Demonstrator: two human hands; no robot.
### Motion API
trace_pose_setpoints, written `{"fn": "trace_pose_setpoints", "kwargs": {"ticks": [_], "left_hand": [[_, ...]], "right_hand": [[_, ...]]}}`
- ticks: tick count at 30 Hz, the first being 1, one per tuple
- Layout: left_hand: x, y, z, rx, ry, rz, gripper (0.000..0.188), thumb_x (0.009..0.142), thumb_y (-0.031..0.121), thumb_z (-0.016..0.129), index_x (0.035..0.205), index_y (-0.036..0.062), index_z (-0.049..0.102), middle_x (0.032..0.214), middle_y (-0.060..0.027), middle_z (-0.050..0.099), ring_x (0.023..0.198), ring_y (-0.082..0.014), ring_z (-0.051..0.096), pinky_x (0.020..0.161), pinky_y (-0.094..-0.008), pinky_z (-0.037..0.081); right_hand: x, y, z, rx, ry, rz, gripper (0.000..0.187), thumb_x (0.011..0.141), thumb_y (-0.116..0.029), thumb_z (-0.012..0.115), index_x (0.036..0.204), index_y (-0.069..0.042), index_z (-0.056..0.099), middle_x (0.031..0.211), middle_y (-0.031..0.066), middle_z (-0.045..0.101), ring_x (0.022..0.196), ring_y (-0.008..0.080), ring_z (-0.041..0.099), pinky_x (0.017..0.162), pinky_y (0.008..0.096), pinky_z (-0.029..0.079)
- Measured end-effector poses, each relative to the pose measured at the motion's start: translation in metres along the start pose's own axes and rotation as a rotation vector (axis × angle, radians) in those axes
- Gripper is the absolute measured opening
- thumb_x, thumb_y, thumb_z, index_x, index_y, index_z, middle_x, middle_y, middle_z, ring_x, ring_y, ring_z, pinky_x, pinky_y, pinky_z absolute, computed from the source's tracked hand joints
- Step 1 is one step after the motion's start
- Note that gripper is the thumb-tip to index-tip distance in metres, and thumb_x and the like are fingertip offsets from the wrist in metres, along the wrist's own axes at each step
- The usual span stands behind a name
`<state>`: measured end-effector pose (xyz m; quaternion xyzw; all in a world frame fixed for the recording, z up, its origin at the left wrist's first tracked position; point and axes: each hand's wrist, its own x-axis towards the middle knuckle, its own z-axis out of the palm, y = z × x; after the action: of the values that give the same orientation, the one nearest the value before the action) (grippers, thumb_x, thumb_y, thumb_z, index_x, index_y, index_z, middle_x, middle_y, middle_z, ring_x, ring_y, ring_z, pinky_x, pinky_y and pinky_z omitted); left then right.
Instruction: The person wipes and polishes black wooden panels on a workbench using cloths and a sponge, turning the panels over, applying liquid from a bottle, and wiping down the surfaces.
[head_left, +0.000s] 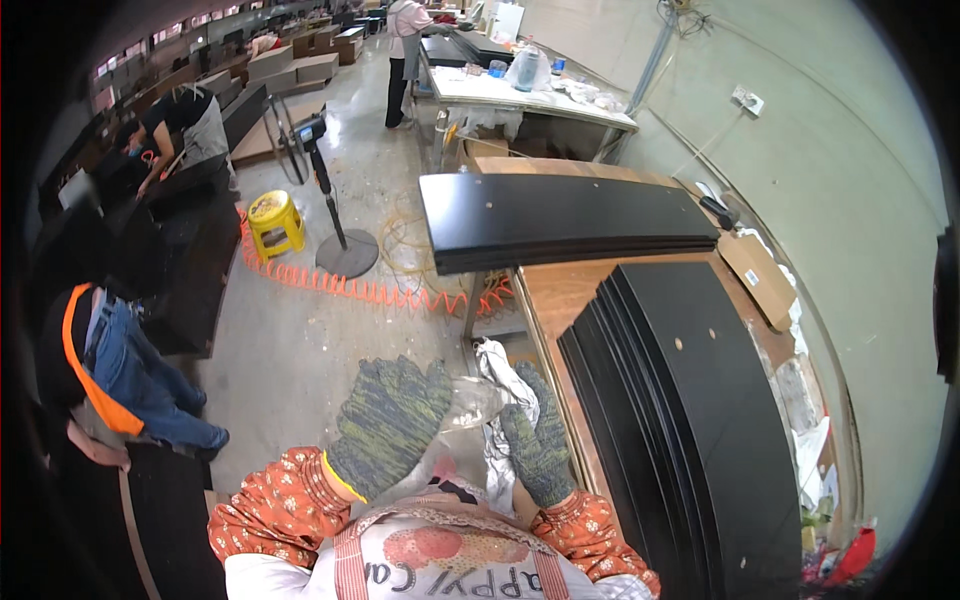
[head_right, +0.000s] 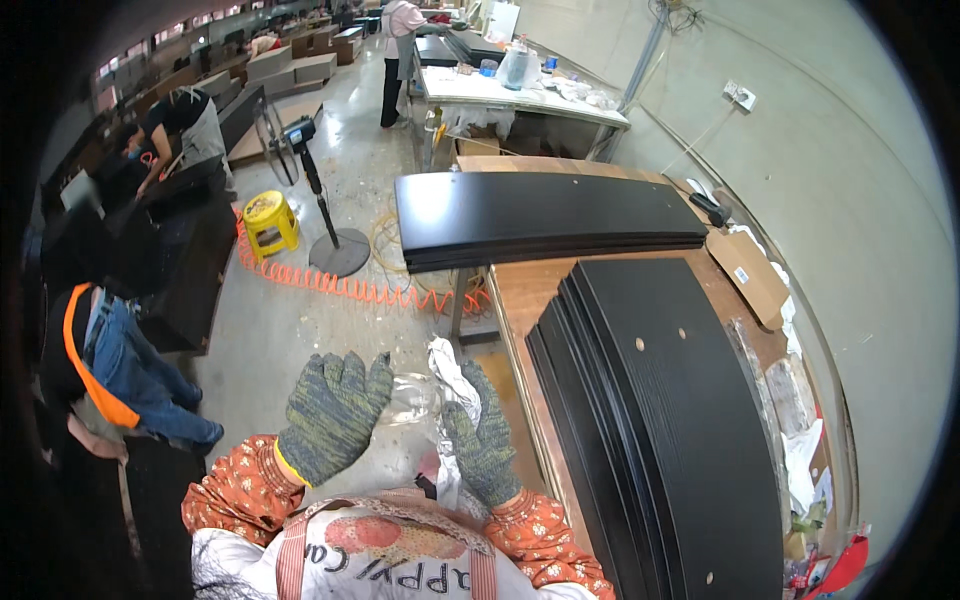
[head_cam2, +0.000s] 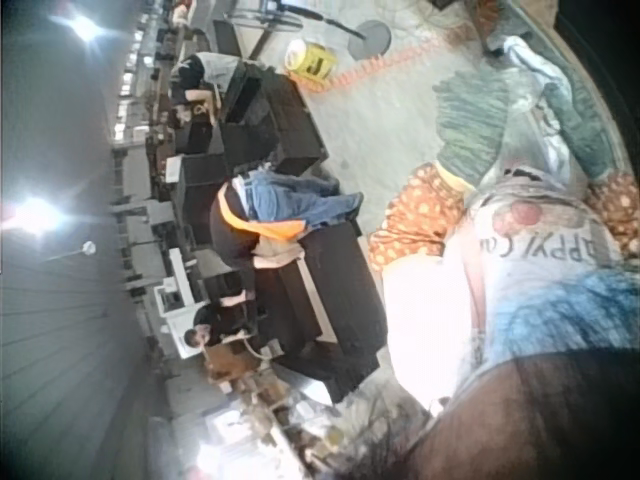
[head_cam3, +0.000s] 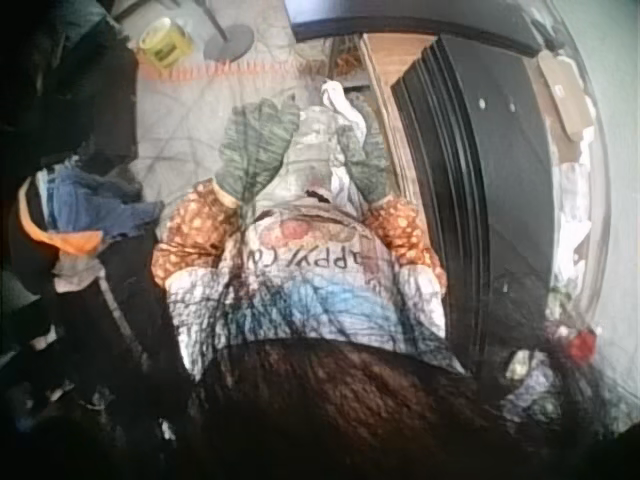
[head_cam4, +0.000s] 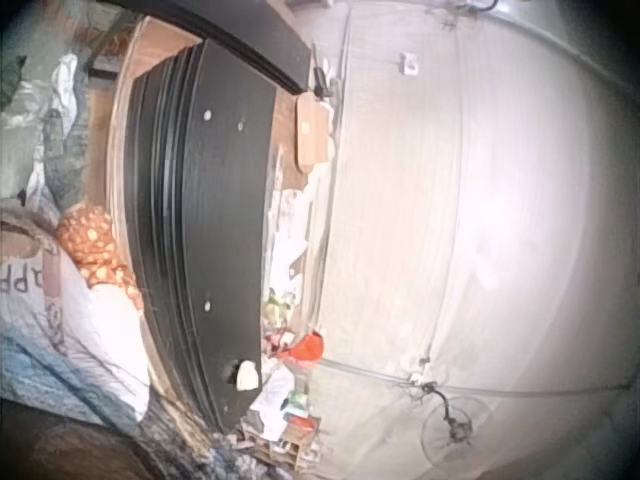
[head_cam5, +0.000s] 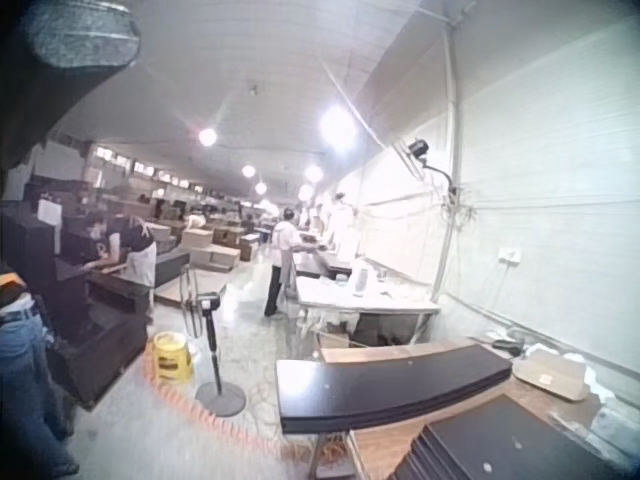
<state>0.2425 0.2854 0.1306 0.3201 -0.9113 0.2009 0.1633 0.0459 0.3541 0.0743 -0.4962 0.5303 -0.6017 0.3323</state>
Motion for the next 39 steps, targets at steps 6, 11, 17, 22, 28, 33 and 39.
{"fn": "trace_pose_setpoints", "kwargs": {"ticks": [6, 11, 17, 22, 28, 33, 39], "left_hand": [[0.084, -0.073, 0.088, -0.595, -0.051, -0.224, 0.076, 0.062, 0.023, 0.079, 0.132, 0.0077, 0.055, 0.111, -0.0146, 0.063, 0.101, -0.0333, 0.061, 0.089, -0.046, 0.046], [0.156, -0.132, 0.158, -1.164, -0.253, -0.424, 0.077, 0.063, 0.027, 0.085, 0.131, 0.0079, 0.054, 0.121, -0.0155, 0.064, 0.115, -0.0313, 0.06, 0.096, -0.0426, 0.048], [0.262, -0.223, 0.272, -1.494, -0.098, -0.288, 0.089, 0.065, 0.029, 0.089, 0.136, 0.0005, 0.044, 0.123, -0.0145, 0.06, 0.116, -0.023, 0.057, 0.098, -0.0391, 0.048], [0.378, -0.22, 0.313, -1.704, -0.175, -0.058, 0.082, 0.066, 0.027, 0.087, 0.132, 0.0016, 0.046, 0.12, -0.0141, 0.061, 0.111, -0.0268, 0.06, 0.096, -0.0393, 0.049], [0.442, -0.186, 0.39, -1.812, -0.33, 0.067, 0.074, 0.067, 0.027, 0.085, 0.127, 0.0029, 0.048, 0.113, -0.0139, 0.06, 0.103, -0.029, 0.062, 0.09, -0.0412, 0.051], [0.43, -0.192, 0.393, -1.945, -0.314, 0.112, 0.044, 0.085, 0.022, 0.072, 0.119, 0.0048, 0.05, 0.109, -0.0088, 0.058, 0.095, -0.0223, 0.061, 0.083, -0.039, 0.054], [0.429, -0.179, 0.427, -1.893, -0.46, 0.242, 0.025, 0.097, 0.015, 0.052, 0.12, 0.0045, 0.05, 0.108, -0.0085, 0.057, 0.098, -0.0204, 0.06, 0.084, -0.0377, 0.054]], "right_hand": [[0.132, 0.007, 0.01, 0.141, 0.059, -0.104, 0.061, 0.092, -0.013, 0.062, 0.144, 0.002, 0.034, 0.136, 0.0167, 0.049, 0.128, 0.0255, 0.047, 0.11, 0.0385, 0.035], [0.227, 0.032, 0.023, 0.452, 0.264, -0.046, 0.053, 0.091, -0.008, 0.063, 0.137, 0.002, 0.039, 0.123, 0.0114, 0.055, 0.104, 0.0168, 0.058, 0.091, 0.0308, 0.05], [0.304, 0.048, -0.002, 0.168, 0.74, 0.001, 0.044, 0.092, -0.013, 0.066, 0.131, 0.0, 0.051, 0.121, 0.011, 0.059, 0.107, 0.0176, 0.058, 0.093, 0.032, 0.05], [0.366, 0.096, -0.043, -0.955, 0.923, -0.061, 0.048, 0.089, -0.027, 0.068, 0.132, -0.008, 0.056, 0.132, 0.0209, 0.047, 0.119, 0.0368, 0.05, 0.1, 0.0451, 0.044], [0.4, 0.131, 0.001, -1.596, 0.704, 0.287, 0.045, 0.09, -0.03, 0.06, 0.131, -0.011, 0.052, 0.126, 0.0179, 0.051, 0.105, 0.0398, 0.055, 0.085, 0.0495, 0.05], [0.437, 0.133, -0.025, -1.494, 0.67, 0.486, 0.04, 0.091, -0.027, 0.059, 0.125, -0.009, 0.056, 0.125, 0.0157, 0.053, 0.105, 0.0398, 0.055, 0.084, 0.0501, 0.051], [0.488, 0.193, -0.227, -1.652, 0.888, 0.395, 0.033, 0.096, -0.028, 0.049, 0.12, -0.008, 0.059, 0.127, 0.0141, 0.057, 0.114, 0.0356, 0.054, 0.088, 0.0506, 0.048]]}}
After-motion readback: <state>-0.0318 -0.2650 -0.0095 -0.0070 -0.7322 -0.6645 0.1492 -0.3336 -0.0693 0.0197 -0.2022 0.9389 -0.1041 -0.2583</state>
